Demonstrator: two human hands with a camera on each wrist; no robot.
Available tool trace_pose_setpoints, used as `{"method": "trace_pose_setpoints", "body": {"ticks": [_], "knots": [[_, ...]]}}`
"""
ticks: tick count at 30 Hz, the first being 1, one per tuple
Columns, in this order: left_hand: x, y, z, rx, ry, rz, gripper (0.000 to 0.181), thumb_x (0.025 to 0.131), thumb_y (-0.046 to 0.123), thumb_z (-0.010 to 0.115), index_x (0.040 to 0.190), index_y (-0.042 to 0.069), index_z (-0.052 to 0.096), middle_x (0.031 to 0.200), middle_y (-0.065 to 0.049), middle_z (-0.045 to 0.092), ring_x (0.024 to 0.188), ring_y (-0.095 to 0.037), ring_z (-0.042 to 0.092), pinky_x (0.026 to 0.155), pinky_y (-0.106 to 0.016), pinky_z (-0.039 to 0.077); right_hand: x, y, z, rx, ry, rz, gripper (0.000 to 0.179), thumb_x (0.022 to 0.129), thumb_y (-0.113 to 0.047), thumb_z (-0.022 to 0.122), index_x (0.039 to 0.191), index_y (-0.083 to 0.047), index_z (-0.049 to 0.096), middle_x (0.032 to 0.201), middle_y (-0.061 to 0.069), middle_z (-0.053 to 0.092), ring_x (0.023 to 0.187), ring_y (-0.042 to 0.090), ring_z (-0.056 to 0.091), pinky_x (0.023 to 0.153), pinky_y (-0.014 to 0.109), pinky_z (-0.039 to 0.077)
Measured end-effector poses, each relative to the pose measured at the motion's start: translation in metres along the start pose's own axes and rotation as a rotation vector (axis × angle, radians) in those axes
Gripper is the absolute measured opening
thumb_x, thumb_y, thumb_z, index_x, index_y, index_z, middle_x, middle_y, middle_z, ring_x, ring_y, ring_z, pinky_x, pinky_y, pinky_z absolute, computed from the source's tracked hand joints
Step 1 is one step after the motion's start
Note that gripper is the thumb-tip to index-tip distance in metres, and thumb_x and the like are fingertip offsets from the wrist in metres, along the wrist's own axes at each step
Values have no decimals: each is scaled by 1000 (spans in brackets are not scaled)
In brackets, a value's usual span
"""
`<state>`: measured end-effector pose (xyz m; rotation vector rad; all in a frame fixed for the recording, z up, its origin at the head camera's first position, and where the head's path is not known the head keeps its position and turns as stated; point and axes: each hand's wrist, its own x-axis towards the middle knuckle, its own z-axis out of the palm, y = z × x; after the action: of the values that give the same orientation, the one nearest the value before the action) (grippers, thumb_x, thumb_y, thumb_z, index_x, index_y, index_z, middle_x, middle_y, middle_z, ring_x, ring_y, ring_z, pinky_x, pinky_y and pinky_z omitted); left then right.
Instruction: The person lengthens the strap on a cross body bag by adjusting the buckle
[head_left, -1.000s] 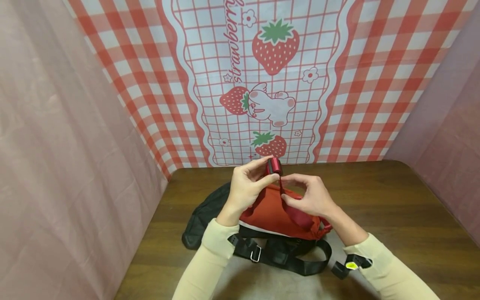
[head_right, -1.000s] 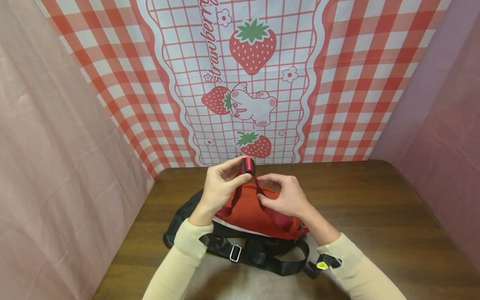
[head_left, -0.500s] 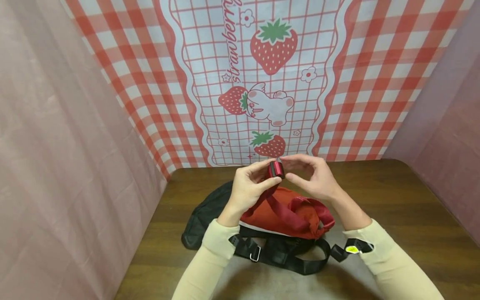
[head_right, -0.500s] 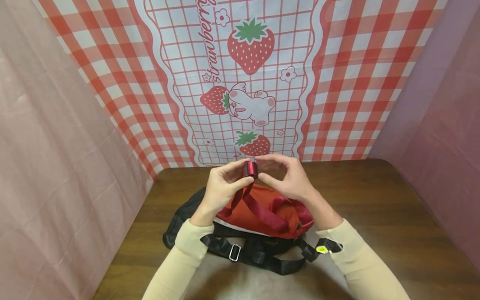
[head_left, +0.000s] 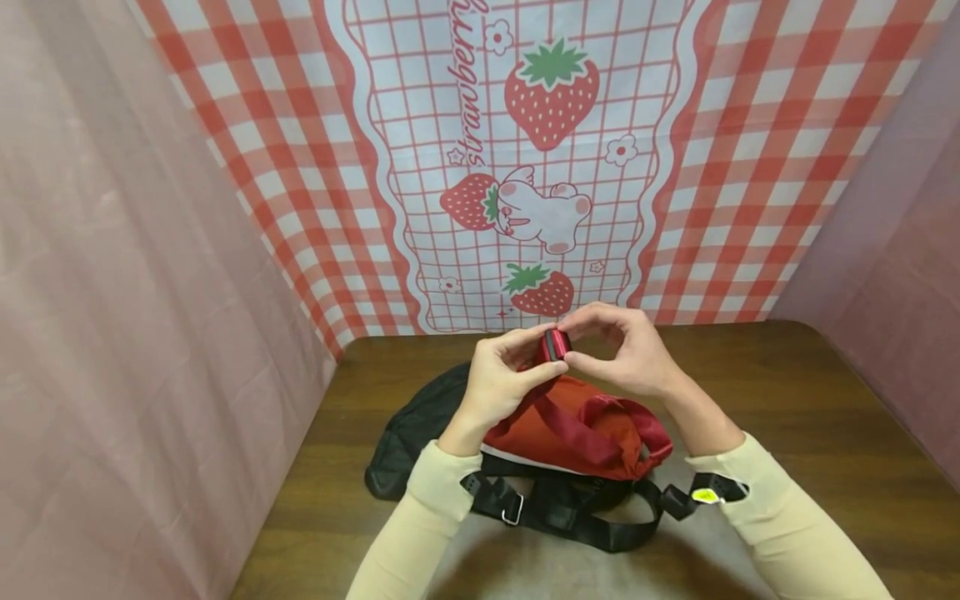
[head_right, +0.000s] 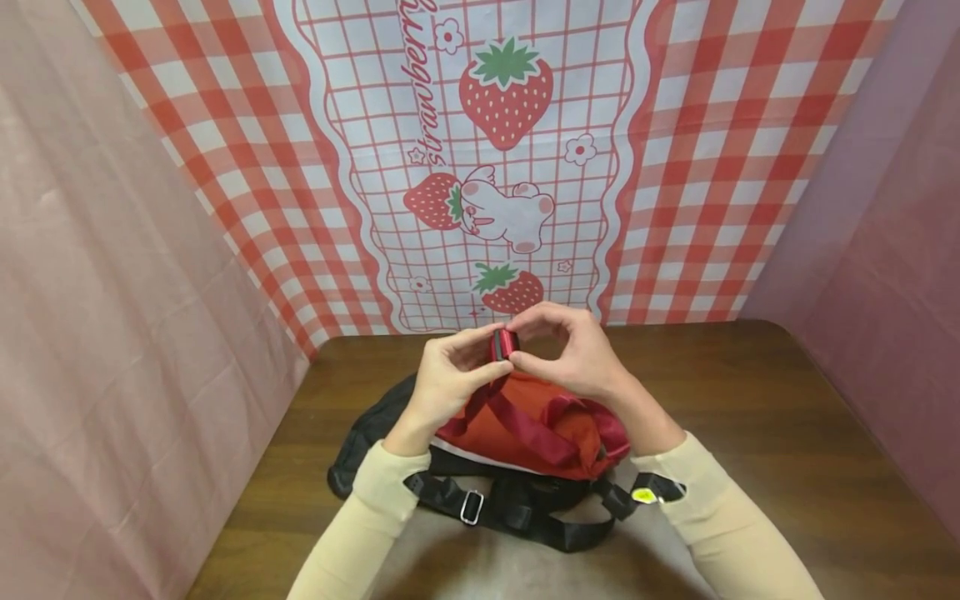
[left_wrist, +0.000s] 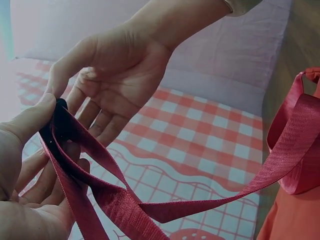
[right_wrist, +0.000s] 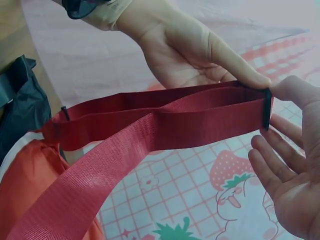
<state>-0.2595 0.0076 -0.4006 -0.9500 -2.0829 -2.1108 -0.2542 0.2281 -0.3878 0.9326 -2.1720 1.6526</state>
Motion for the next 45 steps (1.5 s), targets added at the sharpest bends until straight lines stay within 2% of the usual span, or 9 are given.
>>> {"method": "trace_pose_setpoints", "body": {"ticks": [3, 8, 16, 22, 27, 32, 35, 40, 45], "knots": [[0, -1, 0, 14, 0, 4, 47, 91, -1, 82, 136, 1, 72, 132, -20, 73, 114, -19, 76, 98, -29, 63, 1, 0, 2, 6, 1, -19, 32, 87, 8, 80, 116, -4, 74, 111, 6, 72, 103, 16, 71, 92, 22, 60], [1, -3, 0, 37, -1, 22, 47, 92, 0, 81, 137, 2, 71, 132, -21, 74, 116, -26, 76, 98, -29, 62, 3, 1, 5, 45, 34, -33, 28, 88, 12, 75, 115, 4, 69, 110, 0, 71, 102, 12, 70, 92, 21, 59], [0, -5, -1, 49, 6, 6, 47, 95, 2, 80, 140, 3, 69, 134, -19, 74, 119, -29, 75, 100, -27, 61, 3, 0, 4, 318, 112, -22, 20, 98, 9, 68, 117, 3, 68, 110, -1, 73, 99, 13, 71, 85, 21, 62], [1, -5, -1, 53, 5, 20, 46, 95, 2, 79, 140, 2, 69, 133, -20, 73, 121, -32, 74, 102, -30, 61, 3, 1, 8, 231, 68, 24, 33, 94, 11, 71, 126, 7, 66, 110, -2, 73, 96, 12, 72, 85, 22, 62], [1, -6, 0, 48, -1, 19, 46, 94, 0, 79, 139, 1, 69, 132, -21, 73, 120, -32, 75, 102, -30, 61, 3, 1, 11, 225, 102, 37, 24, 95, 11, 71, 119, 7, 70, 103, -2, 74, 84, 11, 70, 74, 23, 62], [1, -6, 1, 41, 6, 19, 46, 93, -1, 79, 139, 0, 69, 131, -22, 74, 120, -32, 74, 103, -30, 61, 4, -3, 11, 376, 194, -4, 27, 97, 12, 66, 118, -3, 75, 102, -1, 75, 87, 10, 70, 75, 21, 63], [1, -7, 1, 33, 6, 21, 46, 93, -2, 79, 139, -1, 69, 131, -23, 74, 121, -33, 74, 104, -31, 60, 5, -3, 11, 446, 212, -39, 31, 98, 12, 64, 123, -3, 74, 108, 1, 75, 95, 11, 70, 79, 21, 63], [1, -7, 2, 15, -9, 21, 45, 94, -2, 78, 138, -1, 69, 129, -24, 73, 122, -34, 73, 102, -31, 61, 3, 0, 12, 325, 136, -21, 36, 96, 10, 69, 130, -1, 70, 115, -2, 75, 99, 11, 73, 81, 21, 63], [1, -8, 3, 10, -22, 20, 45, 94, -2, 78, 138, -1, 70, 127, -24, 73, 120, -35, 74, 99, -30, 62, 3, 2, 13, 244, 121, 4, 25, 93, 10, 74, 118, 7, 72, 108, -3, 76, 89, 11, 73, 78, 22, 63]]}}
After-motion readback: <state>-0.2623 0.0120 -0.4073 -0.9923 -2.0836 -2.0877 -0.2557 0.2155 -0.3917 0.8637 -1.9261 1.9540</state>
